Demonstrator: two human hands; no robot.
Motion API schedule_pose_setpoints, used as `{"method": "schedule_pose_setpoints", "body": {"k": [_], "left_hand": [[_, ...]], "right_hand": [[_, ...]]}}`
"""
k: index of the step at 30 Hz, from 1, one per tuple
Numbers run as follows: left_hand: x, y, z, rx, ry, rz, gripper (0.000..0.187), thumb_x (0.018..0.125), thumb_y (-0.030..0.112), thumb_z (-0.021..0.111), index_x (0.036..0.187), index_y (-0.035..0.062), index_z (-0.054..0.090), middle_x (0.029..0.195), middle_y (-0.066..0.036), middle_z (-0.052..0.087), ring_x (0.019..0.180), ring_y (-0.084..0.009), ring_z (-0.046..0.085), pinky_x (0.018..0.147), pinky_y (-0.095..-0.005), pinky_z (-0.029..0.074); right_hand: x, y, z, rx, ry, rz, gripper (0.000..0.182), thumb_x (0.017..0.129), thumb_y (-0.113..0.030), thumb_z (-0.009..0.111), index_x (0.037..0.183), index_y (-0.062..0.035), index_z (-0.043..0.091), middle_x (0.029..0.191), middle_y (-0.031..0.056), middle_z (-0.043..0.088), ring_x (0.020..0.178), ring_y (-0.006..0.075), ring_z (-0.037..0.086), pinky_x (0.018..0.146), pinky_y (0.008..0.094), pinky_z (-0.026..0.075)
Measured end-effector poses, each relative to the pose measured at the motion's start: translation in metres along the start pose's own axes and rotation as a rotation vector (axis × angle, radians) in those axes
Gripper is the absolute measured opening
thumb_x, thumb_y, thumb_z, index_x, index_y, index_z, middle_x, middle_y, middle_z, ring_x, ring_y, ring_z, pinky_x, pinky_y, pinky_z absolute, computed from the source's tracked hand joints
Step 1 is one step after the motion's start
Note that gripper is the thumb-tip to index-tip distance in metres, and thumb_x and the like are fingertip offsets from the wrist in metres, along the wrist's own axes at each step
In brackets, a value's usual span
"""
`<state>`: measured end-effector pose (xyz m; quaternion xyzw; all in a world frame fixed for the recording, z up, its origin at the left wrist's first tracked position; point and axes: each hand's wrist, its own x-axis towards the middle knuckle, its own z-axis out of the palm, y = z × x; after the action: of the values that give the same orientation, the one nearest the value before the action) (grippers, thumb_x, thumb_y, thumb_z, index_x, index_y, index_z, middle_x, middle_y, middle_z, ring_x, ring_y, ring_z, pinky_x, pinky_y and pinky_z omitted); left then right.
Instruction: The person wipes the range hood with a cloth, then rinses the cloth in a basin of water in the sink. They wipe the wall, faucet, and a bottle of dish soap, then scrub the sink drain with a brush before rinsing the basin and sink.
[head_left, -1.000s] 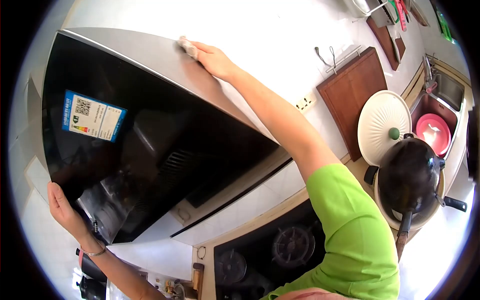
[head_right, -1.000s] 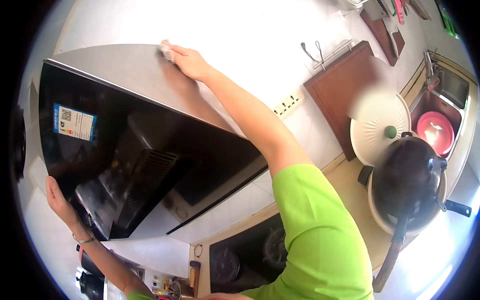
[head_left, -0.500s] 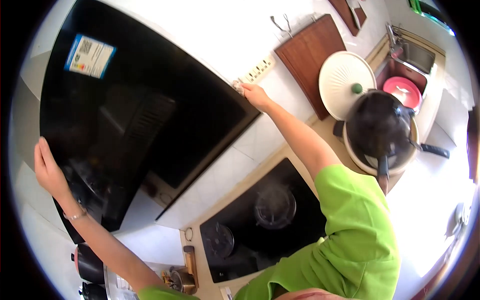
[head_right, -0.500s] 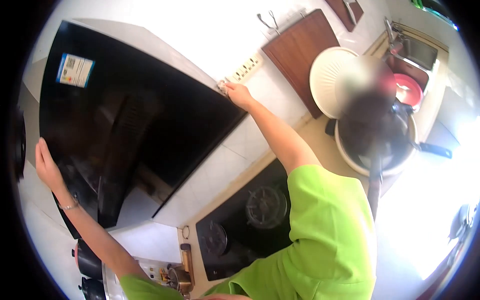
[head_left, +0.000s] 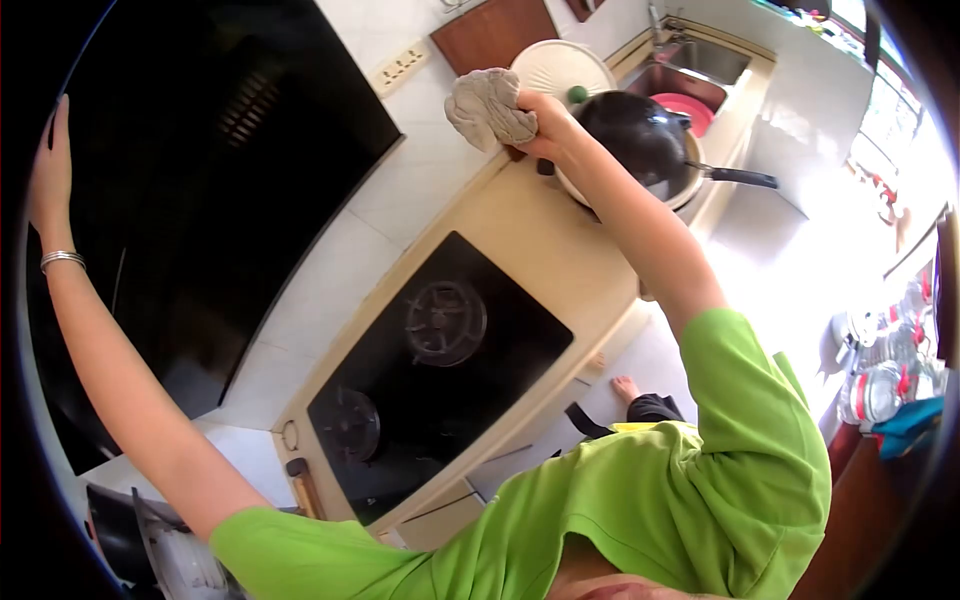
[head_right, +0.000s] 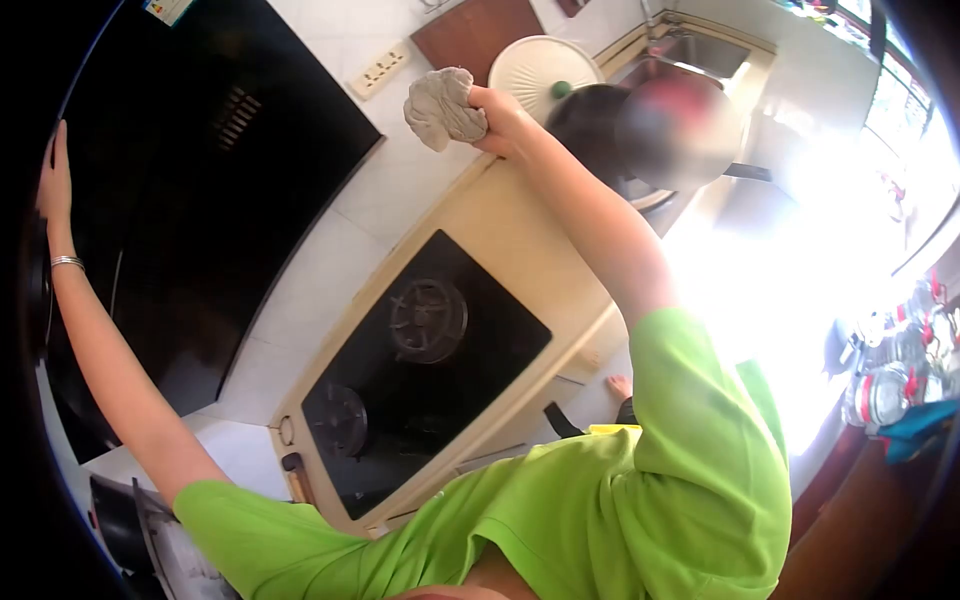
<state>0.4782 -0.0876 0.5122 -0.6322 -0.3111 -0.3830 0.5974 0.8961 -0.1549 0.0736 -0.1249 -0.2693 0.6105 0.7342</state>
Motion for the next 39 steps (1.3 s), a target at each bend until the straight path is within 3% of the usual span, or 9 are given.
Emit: {"method": "schedule_pose_setpoints", "body": {"k": [11, 15, 17, 20, 27, 29, 34, 37, 39], "left_hand": [[-0.079, 0.179, -0.065, -0.382, 0.113, 0.053, 0.031, 0.086, 0.030, 0.043, 0.106, 0.0099, 0.057, 0.100, -0.006, 0.060, 0.091, -0.0151, 0.057, 0.079, -0.0229, 0.044], [-0.059, 0.332, -0.118, -0.685, 0.220, 0.268, 0.025, 0.087, 0.009, 0.044, 0.109, 0.0034, 0.053, 0.112, -0.011, 0.054, 0.105, -0.0207, 0.051, 0.089, -0.0298, 0.041], [-0.053, 0.408, -0.128, -0.804, 0.207, 0.270, 0.025, 0.087, 0.010, 0.043, 0.109, 0.0036, 0.053, 0.114, -0.011, 0.052, 0.107, -0.0223, 0.049, 0.090, -0.0314, 0.041], [-0.046, 0.515, -0.138, -0.796, 0.169, 0.252, 0.024, 0.085, 0.012, 0.046, 0.106, 0.0044, 0.055, 0.114, -0.010, 0.053, 0.104, -0.0221, 0.051, 0.085, -0.0308, 0.043], [-0.032, 0.664, -0.160, -0.773, -0.107, 0.281, 0.022, 0.080, 0.012, 0.051, 0.100, 0.0124, 0.059, 0.115, -0.006, 0.052, 0.095, -0.0182, 0.054, 0.085, -0.0334, 0.040], [-0.029, 0.686, -0.161, -0.826, -0.169, 0.308, 0.022, 0.080, 0.012, 0.051, 0.100, 0.0126, 0.059, 0.117, -0.006, 0.051, 0.097, -0.0183, 0.054, 0.085, -0.0336, 0.040], [-0.019, 0.722, -0.133, -0.985, -0.240, 0.201, 0.022, 0.081, 0.010, 0.050, 0.102, 0.0078, 0.058, 0.115, -0.011, 0.051, 0.102, -0.0232, 0.052, 0.083, -0.0318, 0.045], [-0.015, 0.755, -0.103, -1.019, -0.259, 0.177, 0.021, 0.082, 0.010, 0.049, 0.101, 0.0060, 0.058, 0.112, -0.011, 0.053, 0.102, -0.0235, 0.052, 0.083, -0.0318, 0.045], [-0.008, 0.785, -0.086, -1.077, -0.244, 0.137, 0.020, 0.083, 0.010, 0.049, 0.100, 0.0047, 0.058, 0.110, -0.012, 0.054, 0.102, -0.0237, 0.052, 0.082, -0.0316, 0.045]], "right_hand": [[-0.216, -0.164, -0.083, 0.065, -0.400, -0.151, 0.037, 0.081, -0.019, 0.043, 0.112, 0.0009, 0.044, 0.106, 0.0134, 0.054, 0.093, 0.0239, 0.056, 0.079, 0.0360, 0.047], [-0.315, -0.267, -0.149, -0.229, 0.631, -0.757, 0.043, 0.084, -0.023, 0.043, 0.120, -0.0006, 0.036, 0.122, 0.0164, 0.041, 0.113, 0.0270, 0.041, 0.094, 0.0449, 0.033], [-0.375, -0.337, -0.255, -1.040, 0.546, -0.776, 0.047, 0.086, -0.022, 0.041, 0.127, -0.0041, 0.028, 0.131, 0.0162, 0.028, 0.124, 0.0283, 0.025, 0.102, 0.0482, 0.018], [-0.427, -0.376, -0.262, 0.162, -0.096, -0.567, 0.046, 0.088, -0.016, 0.036, 0.130, -0.0042, 0.022, 0.133, 0.0165, 0.025, 0.127, 0.0280, 0.018, 0.104, 0.0457, 0.011], [-0.452, -0.427, -0.342, -0.198, 0.051, -0.550, 0.042, 0.087, -0.017, 0.038, 0.124, 0.0014, 0.030, 0.127, 0.0182, 0.034, 0.118, 0.0301, 0.034, 0.099, 0.0444, 0.028], [-0.446, -0.430, -0.371, -1.667, 0.719, -0.398, 0.041, 0.088, -0.018, 0.035, 0.124, 0.0019, 0.031, 0.125, 0.0183, 0.036, 0.116, 0.0300, 0.037, 0.097, 0.0429, 0.031], [-0.406, -0.458, -0.447, -2.445, 0.739, -0.409, 0.041, 0.081, -0.021, 0.045, 0.119, -0.0100, 0.038, 0.119, 0.0039, 0.042, 0.109, 0.0195, 0.042, 0.090, 0.0277, 0.036], [-0.366, -0.495, -0.425, -4.189, 0.358, 0.009, 0.038, 0.080, -0.020, 0.042, 0.117, -0.0089, 0.040, 0.117, 0.0051, 0.043, 0.107, 0.0213, 0.043, 0.088, 0.0309, 0.037], [-0.360, -0.520, -0.456, -4.425, 0.166, 0.192, 0.037, 0.081, -0.020, 0.041, 0.116, -0.0083, 0.040, 0.115, 0.0054, 0.044, 0.106, 0.0207, 0.044, 0.087, 0.0311, 0.037]]}}
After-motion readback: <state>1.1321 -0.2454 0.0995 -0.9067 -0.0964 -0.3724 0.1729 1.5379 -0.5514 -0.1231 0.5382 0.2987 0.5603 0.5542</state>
